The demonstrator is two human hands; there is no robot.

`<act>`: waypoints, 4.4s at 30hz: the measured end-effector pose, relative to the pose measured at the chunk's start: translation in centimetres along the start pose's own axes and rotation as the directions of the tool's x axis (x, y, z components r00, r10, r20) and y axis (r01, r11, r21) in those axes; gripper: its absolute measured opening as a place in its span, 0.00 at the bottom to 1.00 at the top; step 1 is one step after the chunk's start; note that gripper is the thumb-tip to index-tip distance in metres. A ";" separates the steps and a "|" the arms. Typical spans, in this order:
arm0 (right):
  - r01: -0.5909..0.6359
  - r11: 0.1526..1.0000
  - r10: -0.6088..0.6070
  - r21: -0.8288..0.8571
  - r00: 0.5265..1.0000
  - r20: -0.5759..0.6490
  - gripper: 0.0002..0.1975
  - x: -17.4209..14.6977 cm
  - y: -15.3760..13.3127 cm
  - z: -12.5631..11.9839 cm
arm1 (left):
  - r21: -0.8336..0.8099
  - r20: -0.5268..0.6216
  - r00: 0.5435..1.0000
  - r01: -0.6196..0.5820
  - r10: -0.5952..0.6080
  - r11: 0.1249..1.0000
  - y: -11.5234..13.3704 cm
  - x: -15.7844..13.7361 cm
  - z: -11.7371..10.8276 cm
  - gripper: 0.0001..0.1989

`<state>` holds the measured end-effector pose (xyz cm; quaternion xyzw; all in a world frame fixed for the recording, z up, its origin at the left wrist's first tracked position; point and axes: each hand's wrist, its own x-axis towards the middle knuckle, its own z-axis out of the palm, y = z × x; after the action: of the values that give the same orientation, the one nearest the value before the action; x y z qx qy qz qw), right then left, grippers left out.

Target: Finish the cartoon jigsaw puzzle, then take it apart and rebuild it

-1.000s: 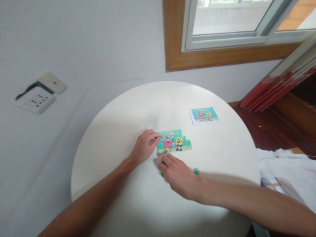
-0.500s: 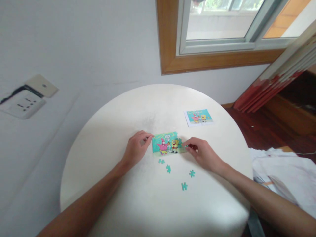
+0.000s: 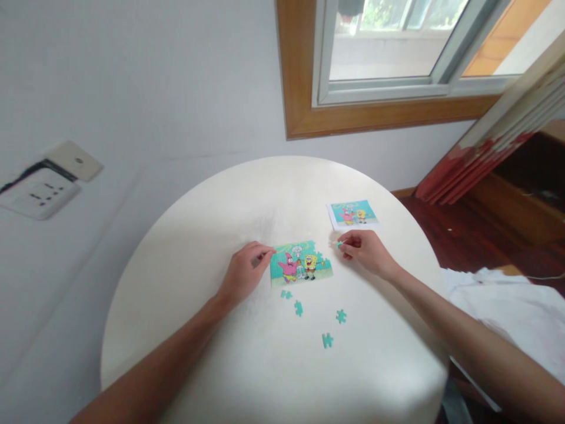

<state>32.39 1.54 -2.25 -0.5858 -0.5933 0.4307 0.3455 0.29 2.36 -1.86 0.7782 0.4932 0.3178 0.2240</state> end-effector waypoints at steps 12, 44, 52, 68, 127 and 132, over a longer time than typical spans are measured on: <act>0.133 0.986 -0.126 -0.101 0.989 0.074 0.14 2.3 -1.0 0.2 | 0.003 -0.003 1.000 -0.004 0.004 1.000 -0.1 -0.1 0.1 0.10; 0.161 0.969 -0.133 -0.189 0.979 0.153 0.10 4.7 -1.0 1.4 | 0.106 -0.060 0.997 -0.039 0.045 0.994 -0.6 -0.2 0.4 0.10; 0.204 0.937 -0.151 -0.285 0.969 0.197 0.07 6.0 -1.6 1.9 | 0.102 -0.052 0.998 -0.039 0.044 0.994 -0.5 -0.1 0.5 0.10; 0.186 0.892 -0.111 -0.411 0.973 0.200 0.08 5.8 -2.0 1.7 | 0.106 -0.046 0.997 -0.056 0.061 0.993 -0.4 -0.2 0.4 0.10; 0.256 0.904 -0.242 -0.342 0.967 0.084 0.09 2.8 -1.5 0.9 | 0.032 0.034 0.986 -0.164 0.163 0.986 1.1 -0.4 -0.2 0.07; 0.279 0.904 -0.270 -0.324 0.960 0.076 0.07 2.6 -1.8 0.9 | 0.005 0.360 0.889 -0.306 0.284 0.952 1.9 -0.9 -0.8 0.06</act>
<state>30.63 4.15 -1.25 -0.5398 -0.7386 0.2805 0.2906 0.59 0.78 -0.30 0.8950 0.3303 0.1869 0.2346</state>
